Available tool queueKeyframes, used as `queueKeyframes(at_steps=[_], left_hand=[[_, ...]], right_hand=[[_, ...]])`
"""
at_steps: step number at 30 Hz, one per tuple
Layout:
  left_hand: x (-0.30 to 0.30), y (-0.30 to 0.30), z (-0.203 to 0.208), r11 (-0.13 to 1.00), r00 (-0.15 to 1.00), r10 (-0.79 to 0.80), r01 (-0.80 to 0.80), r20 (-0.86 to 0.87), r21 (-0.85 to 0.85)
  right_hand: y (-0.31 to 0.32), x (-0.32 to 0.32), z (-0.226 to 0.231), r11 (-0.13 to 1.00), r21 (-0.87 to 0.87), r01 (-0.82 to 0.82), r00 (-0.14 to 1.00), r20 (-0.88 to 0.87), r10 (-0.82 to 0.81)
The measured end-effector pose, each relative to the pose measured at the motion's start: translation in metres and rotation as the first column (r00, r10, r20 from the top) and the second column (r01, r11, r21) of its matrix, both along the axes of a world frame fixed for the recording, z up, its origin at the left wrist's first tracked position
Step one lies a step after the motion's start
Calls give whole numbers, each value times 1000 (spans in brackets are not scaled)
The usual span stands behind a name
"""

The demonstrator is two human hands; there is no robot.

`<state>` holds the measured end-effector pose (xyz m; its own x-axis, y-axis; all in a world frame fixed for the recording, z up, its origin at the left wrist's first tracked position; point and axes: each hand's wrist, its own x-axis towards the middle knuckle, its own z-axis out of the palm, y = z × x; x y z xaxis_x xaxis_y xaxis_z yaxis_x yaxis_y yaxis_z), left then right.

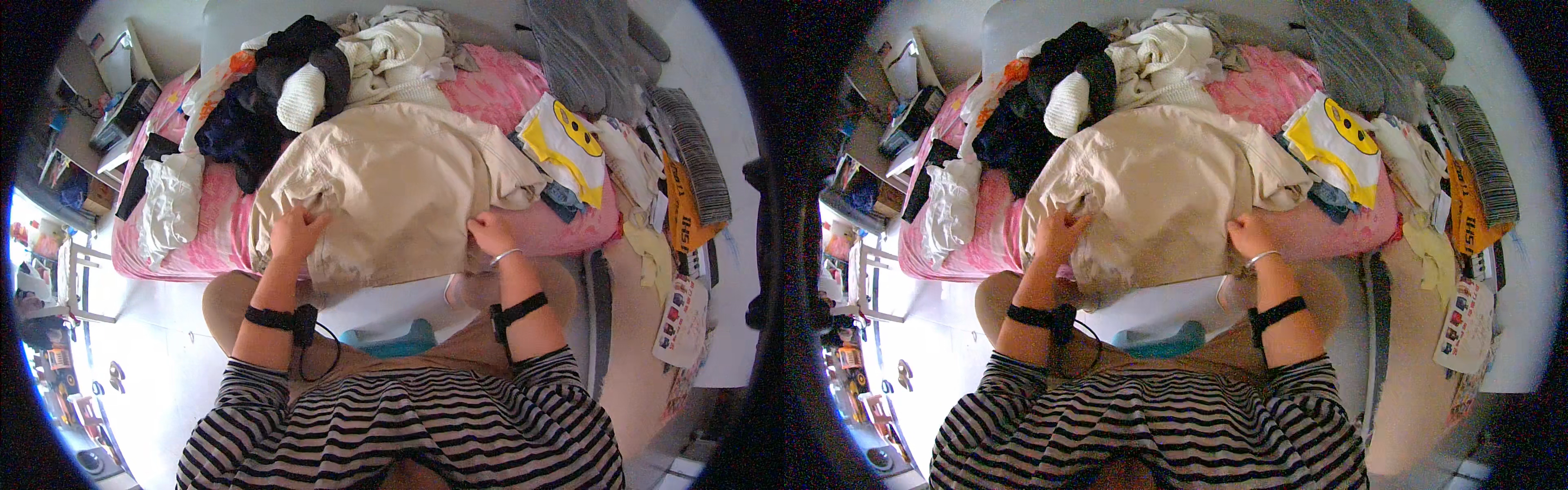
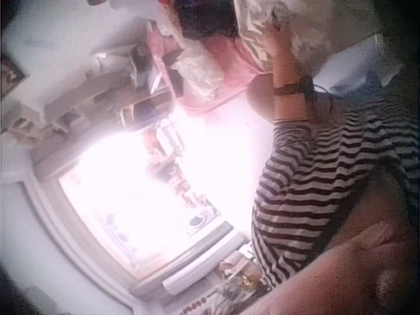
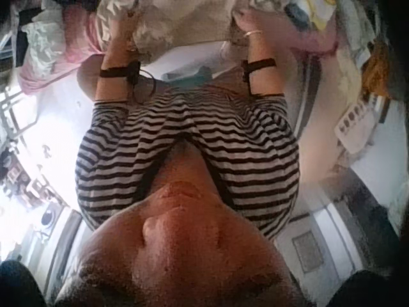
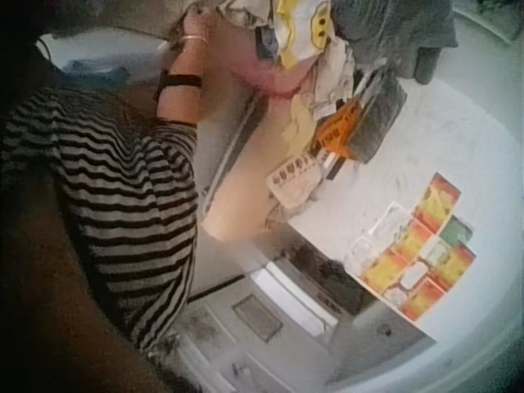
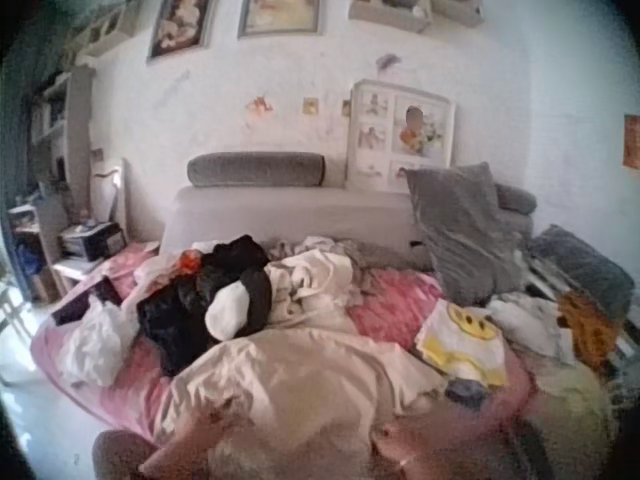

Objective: The person folds a beige jacket and a pair of black pants on a bed. They smooth the fabric, fold sleeves and legs, and place the folded items on a growing stack.

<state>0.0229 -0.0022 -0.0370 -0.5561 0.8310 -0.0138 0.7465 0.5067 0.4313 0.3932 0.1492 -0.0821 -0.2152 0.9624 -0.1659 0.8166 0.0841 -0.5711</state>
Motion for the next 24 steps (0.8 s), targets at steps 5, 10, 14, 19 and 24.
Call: queueKeyframes(at_steps=[5, 10, 14, 19, 24], left_hand=[[1, -15, 0, 994, 999, -17, 22, 49, -110], [5, -26, -21, 996, 1000, 16, -15, 22, -86], [2, -28, -35, 990, 999, 51, -52, -7, -132], [1, -29, -53, 991, 999, -4, -1, -33, -135], [-14, -28, -70, 994, 999, -25, 21, -39, -103]], right_hand=[[-28, -20, 13, 998, -55, -15, 993, 117, 22], [-42, -22, 3, 997, -52, 64, 996, 60, -61], [-50, -21, -5, 982, -12, 187, 979, 89, -185], [-55, -34, -11, 931, -48, 361, 928, 120, -353], [-43, -33, -27, 968, 14, 252, 965, 77, -253]])
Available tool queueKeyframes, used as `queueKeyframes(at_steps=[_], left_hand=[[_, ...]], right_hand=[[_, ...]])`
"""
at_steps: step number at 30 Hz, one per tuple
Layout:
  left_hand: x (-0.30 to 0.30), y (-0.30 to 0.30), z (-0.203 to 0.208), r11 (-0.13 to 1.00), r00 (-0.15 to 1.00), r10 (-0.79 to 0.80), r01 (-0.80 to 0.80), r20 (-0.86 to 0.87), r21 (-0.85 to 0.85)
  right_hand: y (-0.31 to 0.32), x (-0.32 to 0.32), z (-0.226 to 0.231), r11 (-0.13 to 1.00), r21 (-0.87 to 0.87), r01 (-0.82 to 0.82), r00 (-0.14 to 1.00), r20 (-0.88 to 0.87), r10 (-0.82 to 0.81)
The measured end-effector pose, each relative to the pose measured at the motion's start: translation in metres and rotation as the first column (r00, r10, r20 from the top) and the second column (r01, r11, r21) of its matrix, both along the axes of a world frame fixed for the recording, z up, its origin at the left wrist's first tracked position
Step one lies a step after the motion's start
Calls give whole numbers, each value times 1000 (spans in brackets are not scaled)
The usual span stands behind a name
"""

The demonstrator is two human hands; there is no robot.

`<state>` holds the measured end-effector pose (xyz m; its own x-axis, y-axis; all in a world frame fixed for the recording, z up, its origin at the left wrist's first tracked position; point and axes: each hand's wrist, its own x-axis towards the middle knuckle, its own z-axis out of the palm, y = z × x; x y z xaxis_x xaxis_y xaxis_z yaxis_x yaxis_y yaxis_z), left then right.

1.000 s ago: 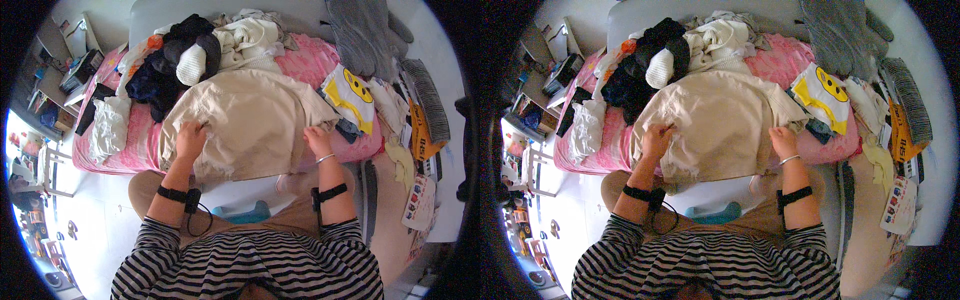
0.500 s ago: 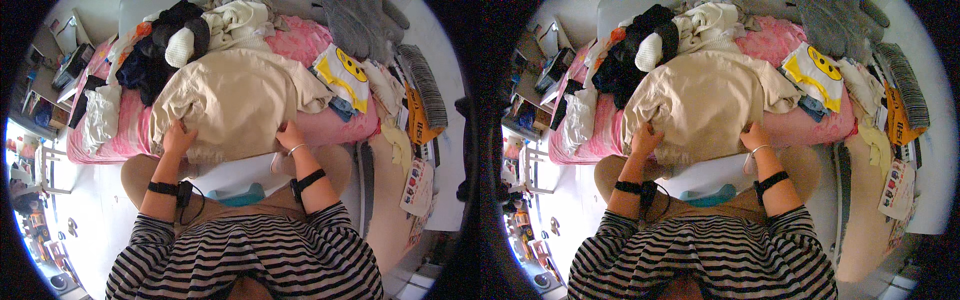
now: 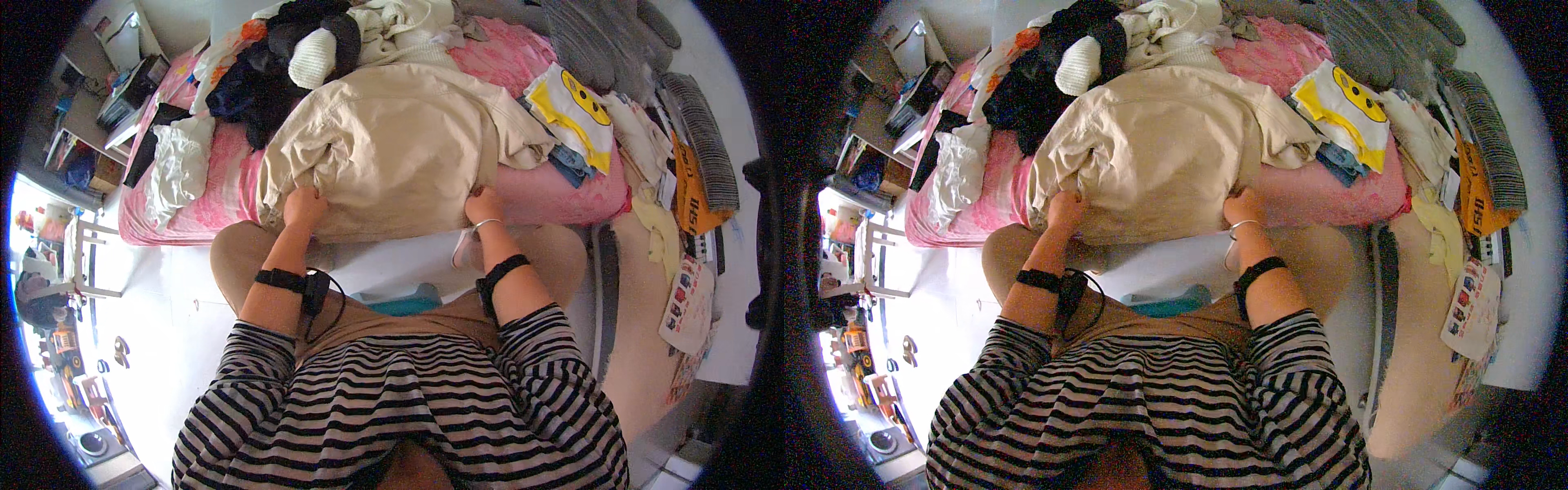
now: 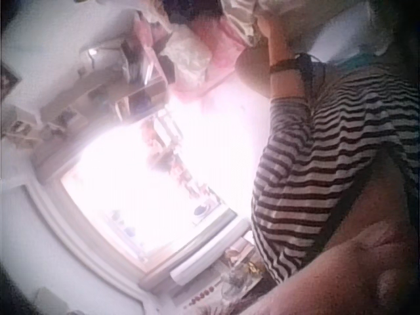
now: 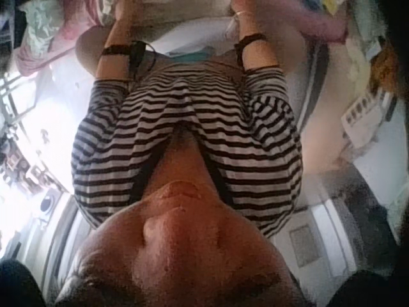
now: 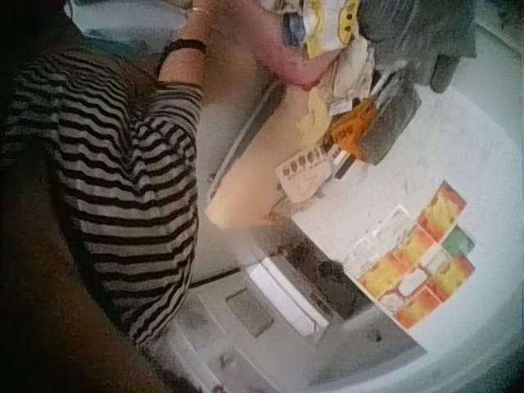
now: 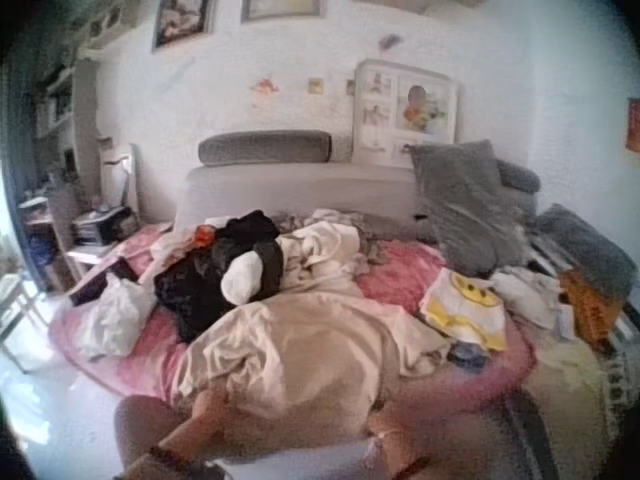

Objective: The person folds a beige jacket and a pair of black pants on a bed. They smooth the fabric, fold sleeves and legs, and place the folded items on a growing stack.

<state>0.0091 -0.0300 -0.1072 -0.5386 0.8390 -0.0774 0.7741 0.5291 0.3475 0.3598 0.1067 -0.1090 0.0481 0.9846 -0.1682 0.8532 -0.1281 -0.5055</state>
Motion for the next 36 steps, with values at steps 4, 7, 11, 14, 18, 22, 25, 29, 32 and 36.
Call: queueKeyframes(at_steps=[4, 7, 11, 14, 18, 22, 25, 29, 32, 36], left_hand=[[-28, -11, 4, 996, 912, -92, 85, 400, 36], [-42, -32, 8, 922, 103, -71, -374, 992, 105], [-44, -42, 6, 814, -202, 129, -537, 971, -220], [-41, -38, 7, 966, 648, 237, -233, 724, -107], [-34, -28, 23, 999, 998, 37, -35, 56, -37], [-21, -17, 46, 969, 980, 23, -70, 197, 235], [-9, 5, 54, 954, 991, 103, -124, 90, 272], [-12, 26, 55, 989, 996, 78, -72, -42, 126], [-33, 22, 57, 929, 960, 259, -278, 107, 246], [-52, -3, 58, 974, 996, 75, -82, 38, 211]], right_hand=[[21, 32, 1, 964, 2, -265, 964, 15, 265], [40, 76, 27, 927, -3, -374, 922, -104, 372], [45, 108, 62, 945, -69, -320, 946, 34, 322], [44, 104, 71, 864, -196, -464, 809, 305, 503], [50, 83, 67, 818, -260, -514, 764, 294, 574], [64, 63, 58, 957, 88, -275, 960, 72, 270], [79, 44, 45, 973, 179, -146, 987, 98, 130], [89, 41, 31, 974, 211, -78, 997, -6, 81], [90, 61, 33, 990, 138, -38, 918, -386, 89], [91, 74, 46, 992, 81, -96, 967, -228, 112]])
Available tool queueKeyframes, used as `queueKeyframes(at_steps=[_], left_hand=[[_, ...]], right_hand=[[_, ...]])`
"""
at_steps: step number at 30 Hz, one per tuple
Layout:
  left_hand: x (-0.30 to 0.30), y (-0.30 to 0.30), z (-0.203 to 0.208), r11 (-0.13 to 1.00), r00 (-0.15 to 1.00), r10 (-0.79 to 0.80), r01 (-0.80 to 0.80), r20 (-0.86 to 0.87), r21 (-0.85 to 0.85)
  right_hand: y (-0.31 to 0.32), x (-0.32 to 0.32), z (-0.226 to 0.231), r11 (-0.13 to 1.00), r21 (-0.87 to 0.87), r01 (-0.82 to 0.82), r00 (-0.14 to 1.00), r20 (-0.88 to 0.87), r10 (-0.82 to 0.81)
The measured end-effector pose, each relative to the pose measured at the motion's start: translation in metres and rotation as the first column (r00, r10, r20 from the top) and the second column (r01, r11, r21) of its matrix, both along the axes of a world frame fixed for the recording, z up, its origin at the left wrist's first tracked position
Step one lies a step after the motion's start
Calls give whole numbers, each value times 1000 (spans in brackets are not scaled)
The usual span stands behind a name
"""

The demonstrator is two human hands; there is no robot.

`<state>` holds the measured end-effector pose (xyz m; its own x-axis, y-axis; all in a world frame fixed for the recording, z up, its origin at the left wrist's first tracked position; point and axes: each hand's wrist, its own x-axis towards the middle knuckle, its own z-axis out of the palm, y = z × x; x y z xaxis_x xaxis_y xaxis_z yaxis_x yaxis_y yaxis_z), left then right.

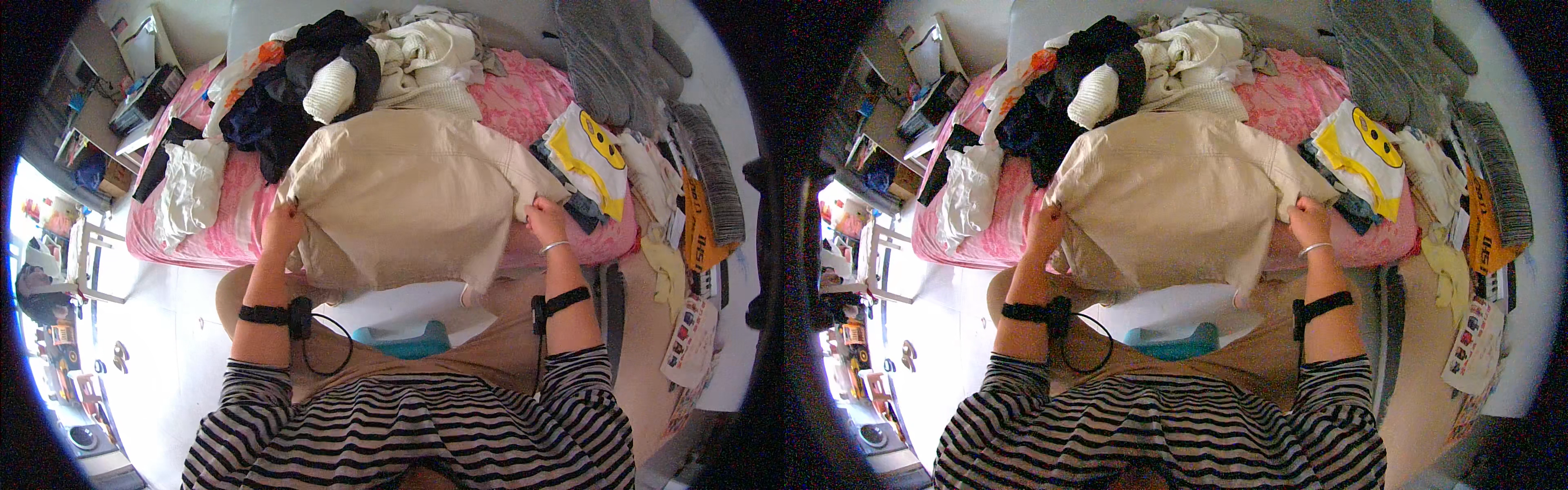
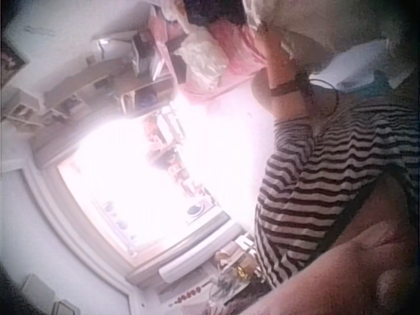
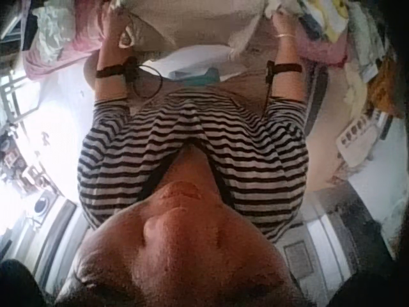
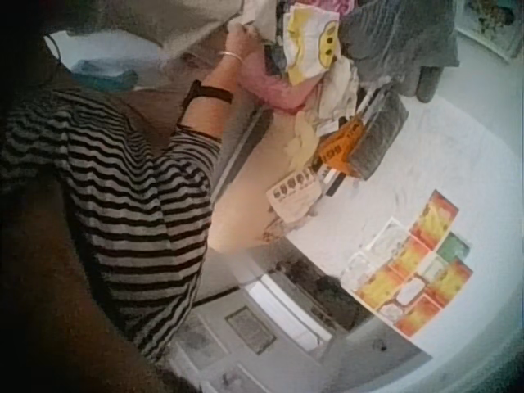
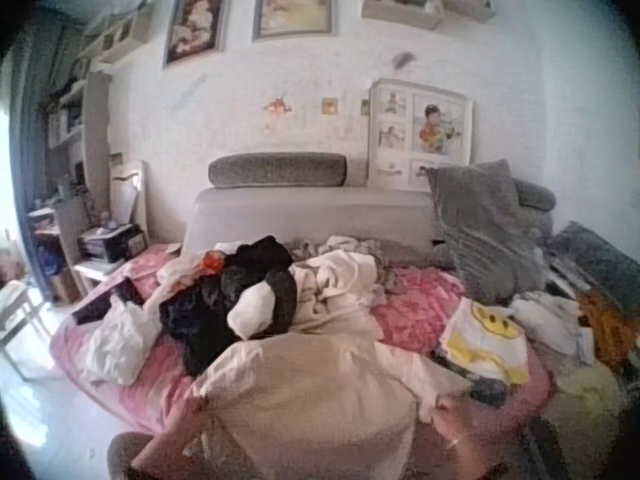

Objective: The person folds a beige jacket and a pair of black pants on a bed. They smooth the fabric, fold sleeves and legs, and place the folded items on a growing stack.

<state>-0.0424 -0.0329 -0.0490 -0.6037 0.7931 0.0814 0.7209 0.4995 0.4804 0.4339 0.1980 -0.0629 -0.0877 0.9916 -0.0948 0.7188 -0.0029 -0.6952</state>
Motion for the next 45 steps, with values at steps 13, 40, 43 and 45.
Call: queueKeyframes(at_steps=[13, 40, 43, 45], left_hand=[[96, 99, 19, 812, 743, -438, 569, -506, 132], [-54, -18, -53, 987, 983, 120, -133, -139, -91], [-56, -23, -41, 964, 990, 135, -140, -38, -225], [-61, -27, -21, 971, 988, 128, -143, -88, -193]], right_hand=[[-25, -164, 9, 664, 624, -413, 895, 142, 423], [-37, -116, -6, 780, 321, -537, 804, 475, 358], [-33, -116, 2, 843, 120, -525, 788, 442, 428], [-36, -114, 3, 843, 98, -529, 773, 467, 430]])
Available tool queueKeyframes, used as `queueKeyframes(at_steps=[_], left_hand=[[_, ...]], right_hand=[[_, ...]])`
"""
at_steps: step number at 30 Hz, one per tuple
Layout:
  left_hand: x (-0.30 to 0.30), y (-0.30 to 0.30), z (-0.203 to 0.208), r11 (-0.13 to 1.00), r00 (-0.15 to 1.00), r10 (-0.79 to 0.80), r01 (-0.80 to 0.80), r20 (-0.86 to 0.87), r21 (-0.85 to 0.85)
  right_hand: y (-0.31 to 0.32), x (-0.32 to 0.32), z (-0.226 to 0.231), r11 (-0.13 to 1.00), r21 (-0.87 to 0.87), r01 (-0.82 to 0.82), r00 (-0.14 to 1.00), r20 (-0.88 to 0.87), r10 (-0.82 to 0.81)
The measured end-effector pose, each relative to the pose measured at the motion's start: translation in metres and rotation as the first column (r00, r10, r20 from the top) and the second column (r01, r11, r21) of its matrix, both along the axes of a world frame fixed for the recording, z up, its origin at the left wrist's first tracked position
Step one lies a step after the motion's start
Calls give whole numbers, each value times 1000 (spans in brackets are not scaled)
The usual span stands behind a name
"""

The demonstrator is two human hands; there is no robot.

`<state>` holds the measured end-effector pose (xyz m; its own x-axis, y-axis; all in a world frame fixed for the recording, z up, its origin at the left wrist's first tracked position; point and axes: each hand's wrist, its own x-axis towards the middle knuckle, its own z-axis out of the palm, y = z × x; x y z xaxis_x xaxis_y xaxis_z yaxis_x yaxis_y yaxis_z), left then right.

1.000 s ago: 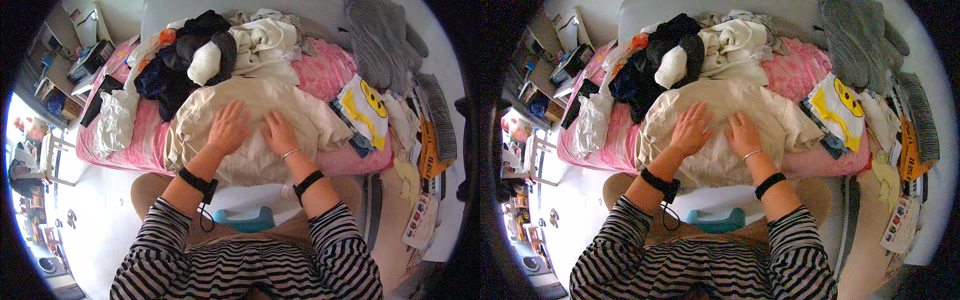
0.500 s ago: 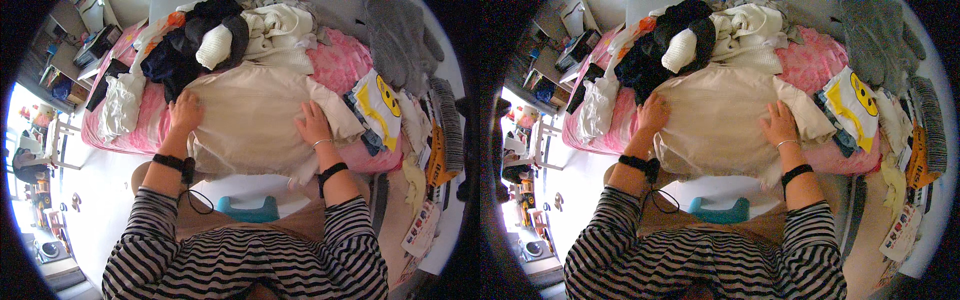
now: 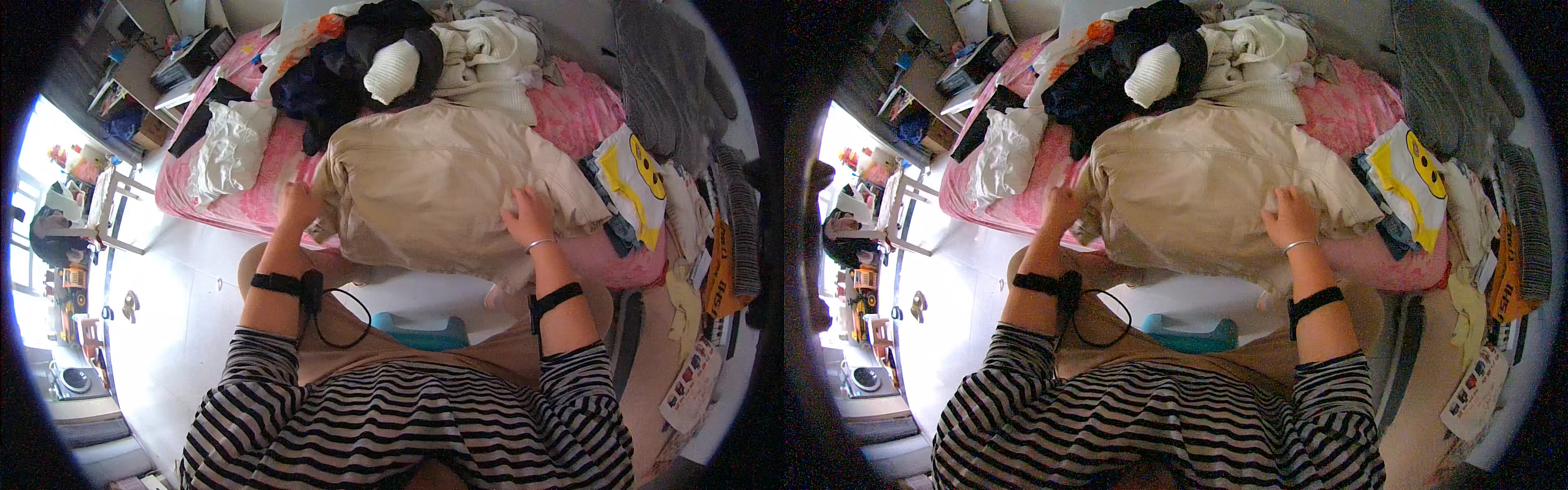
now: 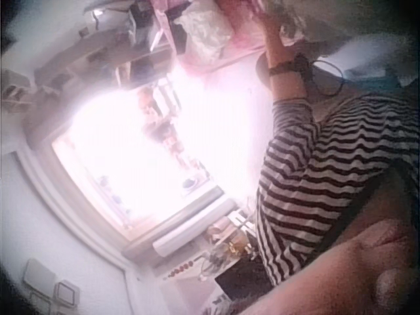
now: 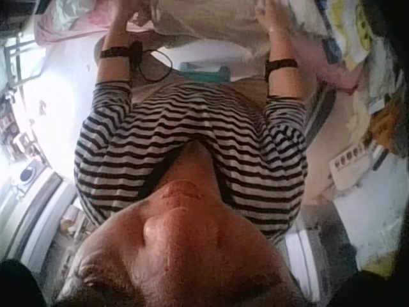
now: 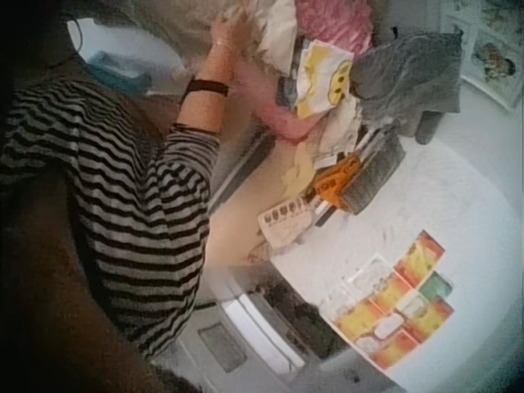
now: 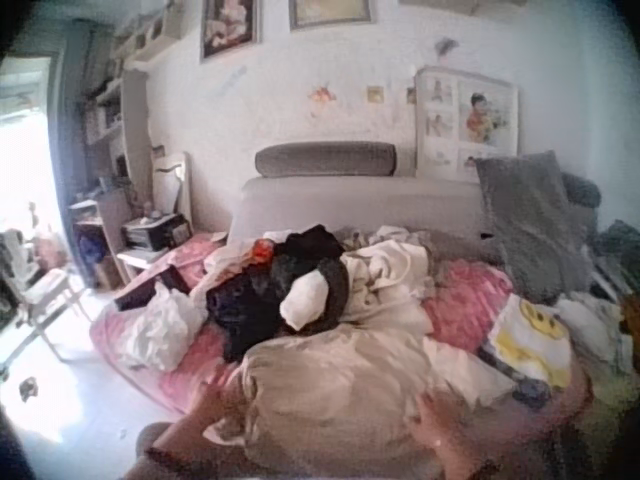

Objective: The person folds a beige jacket and a pair of black pants on a bed. They smooth the fabric, fold sleeves and legs, and place the folded items on a growing stack.

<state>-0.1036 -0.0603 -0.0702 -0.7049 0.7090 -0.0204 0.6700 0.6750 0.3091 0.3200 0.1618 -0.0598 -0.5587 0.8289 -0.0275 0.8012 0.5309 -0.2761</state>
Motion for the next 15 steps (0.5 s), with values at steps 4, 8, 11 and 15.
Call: queueKeyframes(at_steps=[4, 8, 11, 15], left_hand=[[-19, -9, 55, 963, 973, 200, -174, -112, 203], [-55, -19, 103, 947, 937, 249, -183, -244, 263], [-70, -13, 119, 955, 937, 169, -79, -305, 285], [-74, 7, 135, 988, 856, 108, -35, -505, 151]], right_hand=[[-10, 4, -6, 998, 56, -19, 1000, -2, 20], [-9, 4, -9, 998, 60, -11, 999, 33, 9], [-8, 3, -11, 997, 82, -3, 998, 57, -1], [-8, 2, -13, 994, 112, -1, 999, 51, -5]])
